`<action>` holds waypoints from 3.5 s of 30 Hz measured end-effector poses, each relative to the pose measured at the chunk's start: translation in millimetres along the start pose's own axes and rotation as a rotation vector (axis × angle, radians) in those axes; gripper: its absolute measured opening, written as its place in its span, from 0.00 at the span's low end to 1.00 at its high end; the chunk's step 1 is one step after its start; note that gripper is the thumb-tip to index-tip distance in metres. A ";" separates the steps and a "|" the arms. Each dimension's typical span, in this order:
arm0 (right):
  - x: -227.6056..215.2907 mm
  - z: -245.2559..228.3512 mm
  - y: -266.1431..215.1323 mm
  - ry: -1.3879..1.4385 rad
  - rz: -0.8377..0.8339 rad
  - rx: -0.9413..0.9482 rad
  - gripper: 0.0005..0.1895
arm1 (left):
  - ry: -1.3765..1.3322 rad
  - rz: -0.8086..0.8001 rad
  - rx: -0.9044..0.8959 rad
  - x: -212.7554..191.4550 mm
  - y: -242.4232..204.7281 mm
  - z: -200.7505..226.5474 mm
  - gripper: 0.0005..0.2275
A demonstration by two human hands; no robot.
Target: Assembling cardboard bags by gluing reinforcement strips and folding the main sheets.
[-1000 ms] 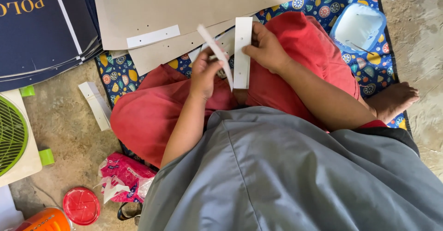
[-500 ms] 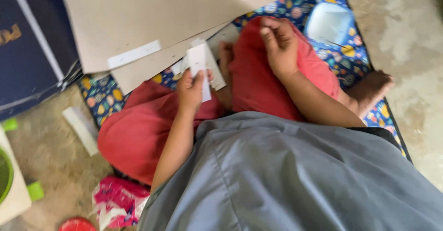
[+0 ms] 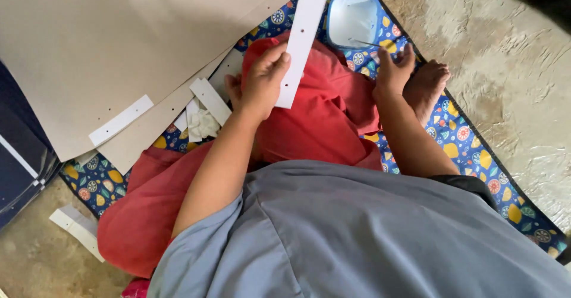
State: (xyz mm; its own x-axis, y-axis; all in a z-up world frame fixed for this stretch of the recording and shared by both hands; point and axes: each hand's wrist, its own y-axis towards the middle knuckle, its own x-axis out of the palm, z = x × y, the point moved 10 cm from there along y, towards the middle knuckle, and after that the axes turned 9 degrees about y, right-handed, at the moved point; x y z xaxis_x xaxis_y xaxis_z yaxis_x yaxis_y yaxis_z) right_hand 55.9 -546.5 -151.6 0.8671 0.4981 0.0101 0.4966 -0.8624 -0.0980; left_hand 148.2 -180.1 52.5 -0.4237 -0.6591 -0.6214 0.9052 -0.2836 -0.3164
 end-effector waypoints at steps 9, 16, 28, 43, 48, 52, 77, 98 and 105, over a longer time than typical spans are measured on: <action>45.7 -25.8 -18.4 0.096 -0.298 0.149 0.21 | 0.549 0.323 0.850 24.1 -103.2 82.6 0.07; 48.6 -9.9 -8.8 0.252 -0.261 0.226 0.30 | 0.757 0.189 0.547 15.1 -84.0 27.7 0.15; 82.8 -89.0 -26.0 -0.340 -0.414 -0.466 0.11 | -0.291 0.058 -0.019 -9.6 -34.4 -2.5 0.14; 91.0 -125.7 -36.7 -0.297 -0.585 -0.534 0.06 | -0.664 -0.049 -0.044 38.8 24.9 -14.4 0.18; 104.4 -144.5 -54.8 -0.389 -0.666 -0.636 0.07 | -0.674 -0.065 0.022 40.1 25.7 -9.4 0.18; 114.6 -156.4 -67.6 -0.354 -0.681 -0.679 0.06 | -0.644 -0.050 0.034 37.5 23.6 -7.8 0.17; 77.4 -184.1 -45.2 0.588 -0.475 -0.173 0.08 | -0.499 0.009 0.118 30.3 14.7 5.7 0.21; 117.4 -260.0 -166.1 0.142 -0.865 -0.840 0.03 | -0.533 0.192 0.219 33.3 16.8 -8.6 0.20; 113.9 -263.3 -129.9 0.193 -0.791 -0.948 0.01 | -0.507 0.178 0.250 33.0 15.2 -4.9 0.20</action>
State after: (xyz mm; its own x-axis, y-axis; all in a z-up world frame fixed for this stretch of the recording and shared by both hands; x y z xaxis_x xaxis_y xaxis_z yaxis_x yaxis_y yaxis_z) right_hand 100.6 -401.5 124.3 0.2700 0.9569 -0.1067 0.6477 -0.0985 0.7555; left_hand 147.8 -202.8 23.7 -0.2517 -0.9447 -0.2101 0.9673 -0.2527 -0.0222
